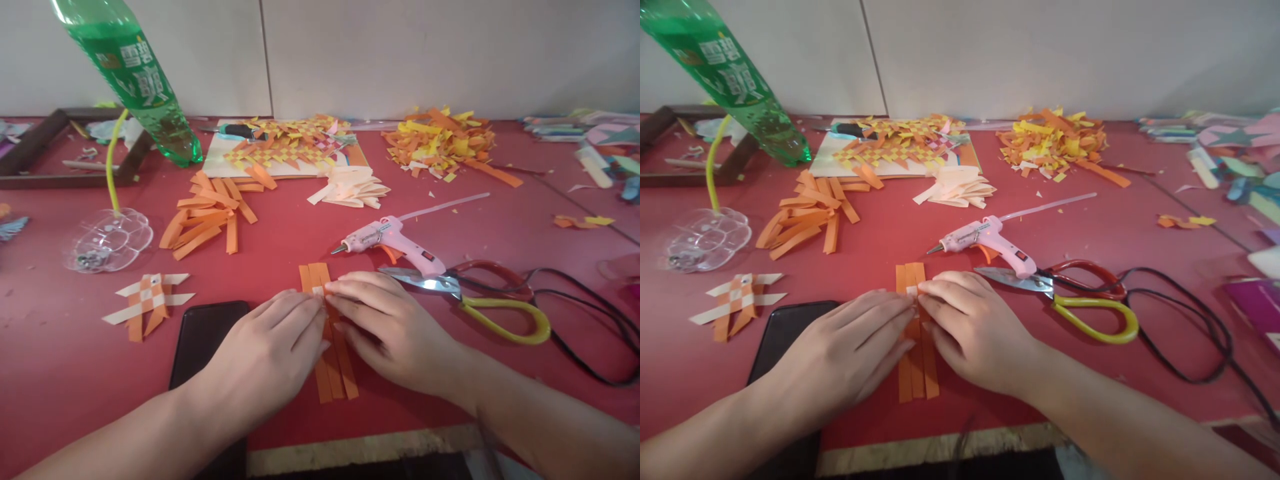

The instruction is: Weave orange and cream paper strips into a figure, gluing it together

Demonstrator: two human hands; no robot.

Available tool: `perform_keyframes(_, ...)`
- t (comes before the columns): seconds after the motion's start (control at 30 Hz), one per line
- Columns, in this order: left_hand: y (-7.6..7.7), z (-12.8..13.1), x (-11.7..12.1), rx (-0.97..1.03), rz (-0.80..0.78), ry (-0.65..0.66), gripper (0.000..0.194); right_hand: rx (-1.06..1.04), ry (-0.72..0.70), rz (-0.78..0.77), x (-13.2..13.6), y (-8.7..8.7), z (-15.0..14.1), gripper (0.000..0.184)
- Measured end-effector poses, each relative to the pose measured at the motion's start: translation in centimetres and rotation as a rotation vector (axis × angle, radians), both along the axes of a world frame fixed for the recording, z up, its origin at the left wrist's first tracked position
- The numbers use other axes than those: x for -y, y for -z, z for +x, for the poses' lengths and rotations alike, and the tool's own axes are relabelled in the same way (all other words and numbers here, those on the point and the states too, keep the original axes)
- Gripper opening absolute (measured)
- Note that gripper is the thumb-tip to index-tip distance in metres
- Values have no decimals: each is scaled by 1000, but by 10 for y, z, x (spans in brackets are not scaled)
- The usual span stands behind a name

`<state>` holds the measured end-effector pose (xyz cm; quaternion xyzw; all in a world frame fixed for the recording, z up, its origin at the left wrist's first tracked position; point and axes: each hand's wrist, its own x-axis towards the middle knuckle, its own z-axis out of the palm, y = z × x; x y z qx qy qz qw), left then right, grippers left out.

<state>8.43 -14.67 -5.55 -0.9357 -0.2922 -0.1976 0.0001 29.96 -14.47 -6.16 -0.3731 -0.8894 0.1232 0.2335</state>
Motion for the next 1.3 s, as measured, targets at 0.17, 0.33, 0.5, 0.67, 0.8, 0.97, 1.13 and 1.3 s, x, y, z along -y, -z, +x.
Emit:
perform_keyframes(0.17, 0, 0, 0, -18, 9, -1, 23, -1, -3, 2, 0, 0, 0, 36)
perform_keyframes(0.33, -2, 1, -2, -20, -10, -8, 22, 11, 2, -6, 1, 1, 0, 36)
perform_keyframes(0.5, -2, 0, -2, -44, -4, -34, 26, 21, -5, -5, 1, 0, 1, 32)
perform_keyframes(0.67, 0, -1, -1, -75, -47, -34, 28, 13, 3, -5, 2, 1, 1, 34)
perform_keyframes(0.8, 1, -1, 0, -80, -42, -39, 25, 11, 15, 11, 3, 3, 1, 35)
perform_keyframes(0.97, 1, -1, -1, -71, -35, -35, 23, 10, 10, 23, 2, 4, 1, 34)
perform_keyframes(1.13, 2, -1, 0, -40, 60, -37, 25, -3, 10, 3, 1, 4, 1, 33)
perform_keyframes(1.3, 2, -1, 2, -93, 73, -8, 23, 3, 2, -3, 2, 1, 0, 33)
